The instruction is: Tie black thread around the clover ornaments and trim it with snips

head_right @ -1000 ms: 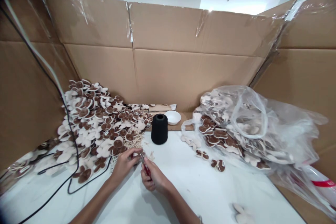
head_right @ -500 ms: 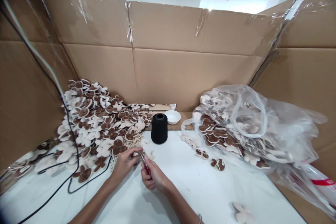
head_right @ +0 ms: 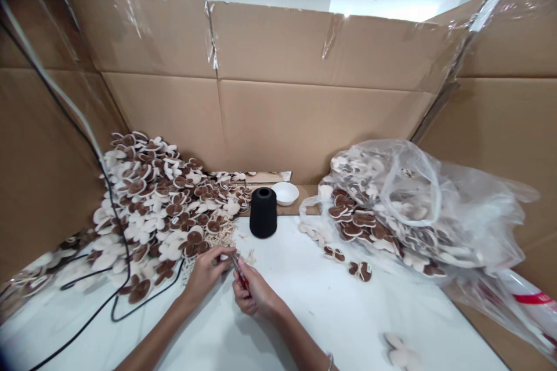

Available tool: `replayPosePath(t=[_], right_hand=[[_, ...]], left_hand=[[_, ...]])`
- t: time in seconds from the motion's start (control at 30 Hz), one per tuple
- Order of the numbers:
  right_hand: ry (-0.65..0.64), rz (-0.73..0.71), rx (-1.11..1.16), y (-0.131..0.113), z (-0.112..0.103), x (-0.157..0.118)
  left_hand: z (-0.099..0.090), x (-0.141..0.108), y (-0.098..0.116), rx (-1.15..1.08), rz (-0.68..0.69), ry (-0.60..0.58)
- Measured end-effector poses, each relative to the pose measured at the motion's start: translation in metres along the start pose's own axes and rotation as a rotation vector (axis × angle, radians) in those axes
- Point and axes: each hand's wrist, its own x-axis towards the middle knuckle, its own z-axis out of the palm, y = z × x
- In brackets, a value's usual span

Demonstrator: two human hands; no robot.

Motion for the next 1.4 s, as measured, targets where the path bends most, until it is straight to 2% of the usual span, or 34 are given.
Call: replayPosePath(t=[0.37, 0.67, 0.93, 1.07, 1.2, 1.3, 1.4], right_hand=[[-0.067, -0.276, -0.03, 0.016, -0.004, 0.013], [0.089, -0.444, -0.054, 0.024, -0.003, 0.022], [0.12, -0.456, -0.043, 0.025, -0.001, 0.021], [0.089, -0.481, -0.02, 0.021, -0.001, 0.02], [0.051, -0.487, 0.015, 0.017, -0.001, 0.018], [0.021, -0.474, 0.037, 0.015, 0.0, 0.016], [0.001, -0.468, 0.041, 0.014, 0.0, 0.014]], left_hand=[[0.003, -0.001, 0.006, -0.096, -0.149, 0.02], [0.005, -0.001, 0.013, -0.116, -0.151, 0.042], [0.005, -0.002, 0.016, -0.126, -0.161, 0.029], [0.003, 0.0, 0.014, -0.116, -0.182, -0.014], [0.002, 0.003, 0.013, -0.229, -0.195, -0.062], [0.002, 0.005, 0.013, -0.33, -0.217, -0.047], [0.0, 0.005, 0.014, -0.331, -0.222, -0.026]])
